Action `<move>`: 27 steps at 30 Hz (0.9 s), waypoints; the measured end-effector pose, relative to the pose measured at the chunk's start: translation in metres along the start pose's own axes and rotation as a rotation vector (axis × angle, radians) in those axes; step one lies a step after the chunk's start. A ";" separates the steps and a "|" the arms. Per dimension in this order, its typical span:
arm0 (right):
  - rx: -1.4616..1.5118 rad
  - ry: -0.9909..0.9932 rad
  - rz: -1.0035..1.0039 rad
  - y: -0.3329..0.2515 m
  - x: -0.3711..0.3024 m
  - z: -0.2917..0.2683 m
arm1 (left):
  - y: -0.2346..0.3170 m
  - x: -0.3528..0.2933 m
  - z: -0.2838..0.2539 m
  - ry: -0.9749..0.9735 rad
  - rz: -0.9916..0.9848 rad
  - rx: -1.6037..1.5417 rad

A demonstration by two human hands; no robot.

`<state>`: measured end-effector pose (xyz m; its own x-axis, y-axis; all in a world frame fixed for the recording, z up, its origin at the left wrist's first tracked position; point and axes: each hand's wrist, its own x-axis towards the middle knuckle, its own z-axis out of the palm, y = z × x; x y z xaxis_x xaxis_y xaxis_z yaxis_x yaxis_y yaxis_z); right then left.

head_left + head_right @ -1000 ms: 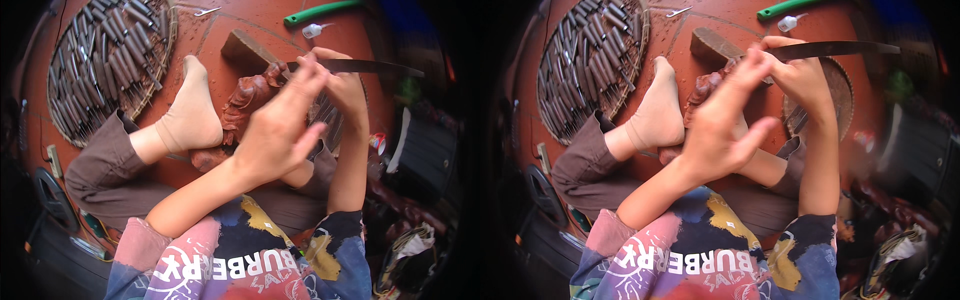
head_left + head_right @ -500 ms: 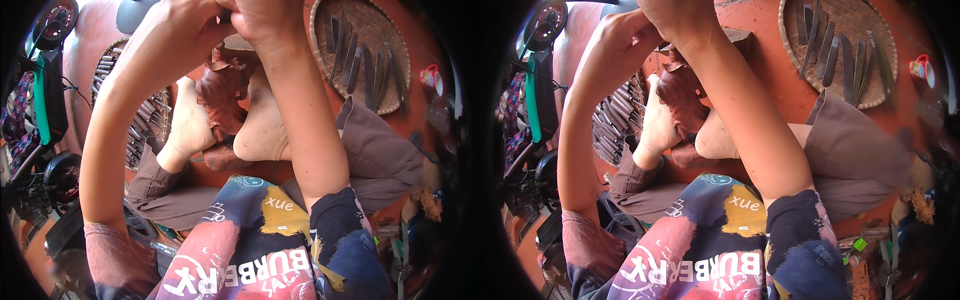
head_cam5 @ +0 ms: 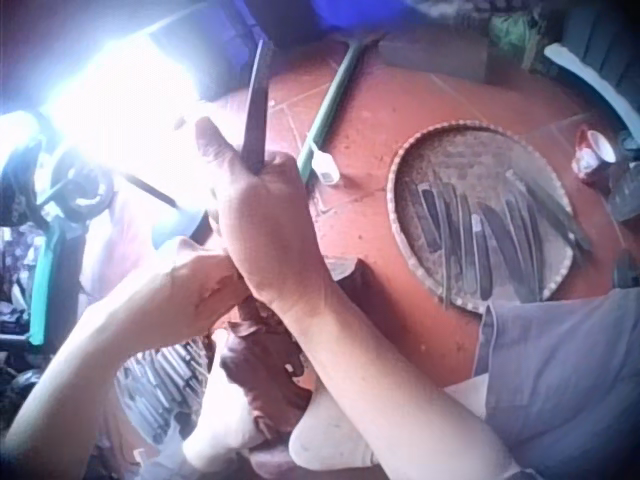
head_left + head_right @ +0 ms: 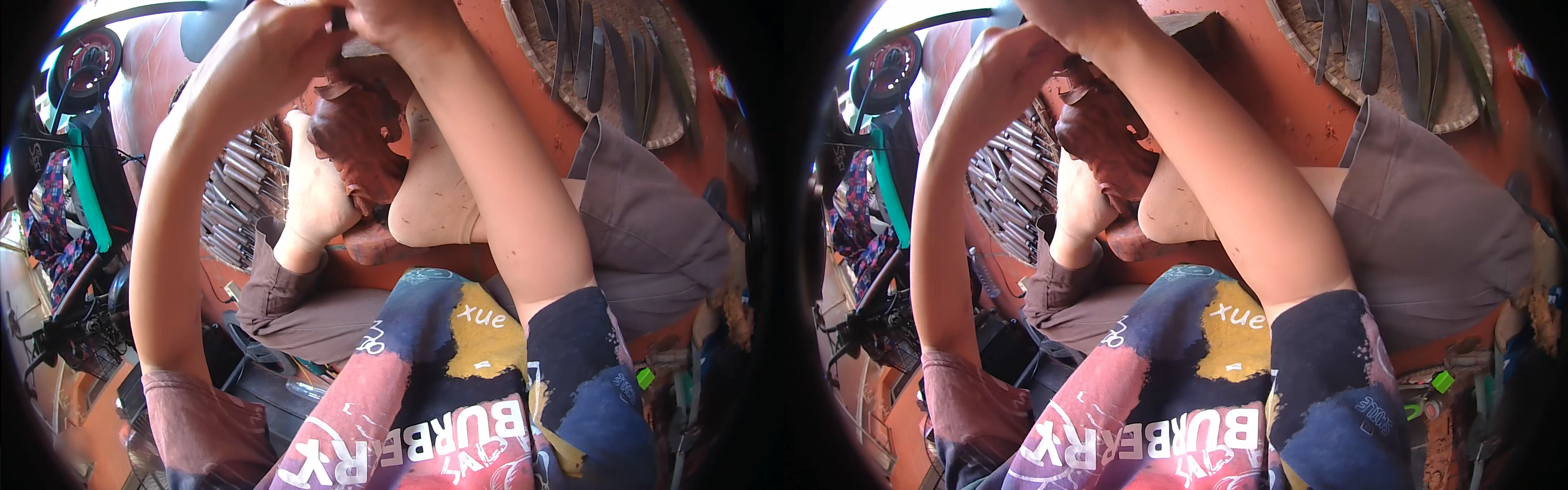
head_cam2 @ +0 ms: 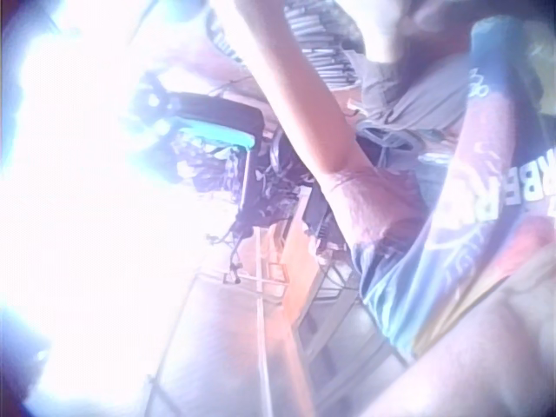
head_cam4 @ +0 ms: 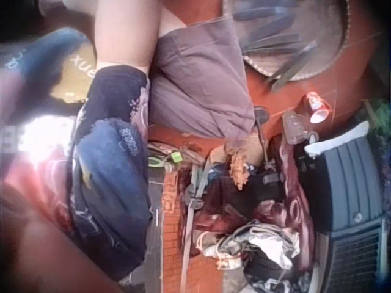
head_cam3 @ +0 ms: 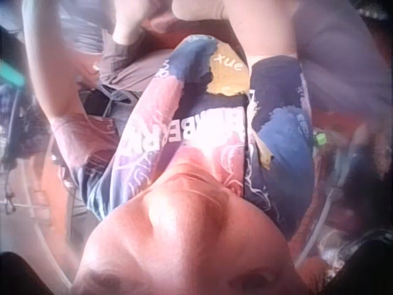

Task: The person sits cross-legged on the floor and carves a reddish-brown wooden object using a small knife. They hold the object with their left hand and use the knife with their right hand to shape and refine its surface.

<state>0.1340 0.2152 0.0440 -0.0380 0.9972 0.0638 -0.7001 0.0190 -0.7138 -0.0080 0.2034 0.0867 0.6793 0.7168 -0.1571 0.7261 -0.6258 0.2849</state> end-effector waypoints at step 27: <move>0.352 -0.259 0.113 0.013 0.004 -0.024 | 0.034 0.001 0.011 0.035 -0.044 0.181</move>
<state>0.1418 0.2212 0.0184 -0.2740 0.9400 0.2031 -0.8796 -0.1596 -0.4482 0.0185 0.1792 0.0854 0.6447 0.7530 -0.1315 0.7644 -0.6364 0.1031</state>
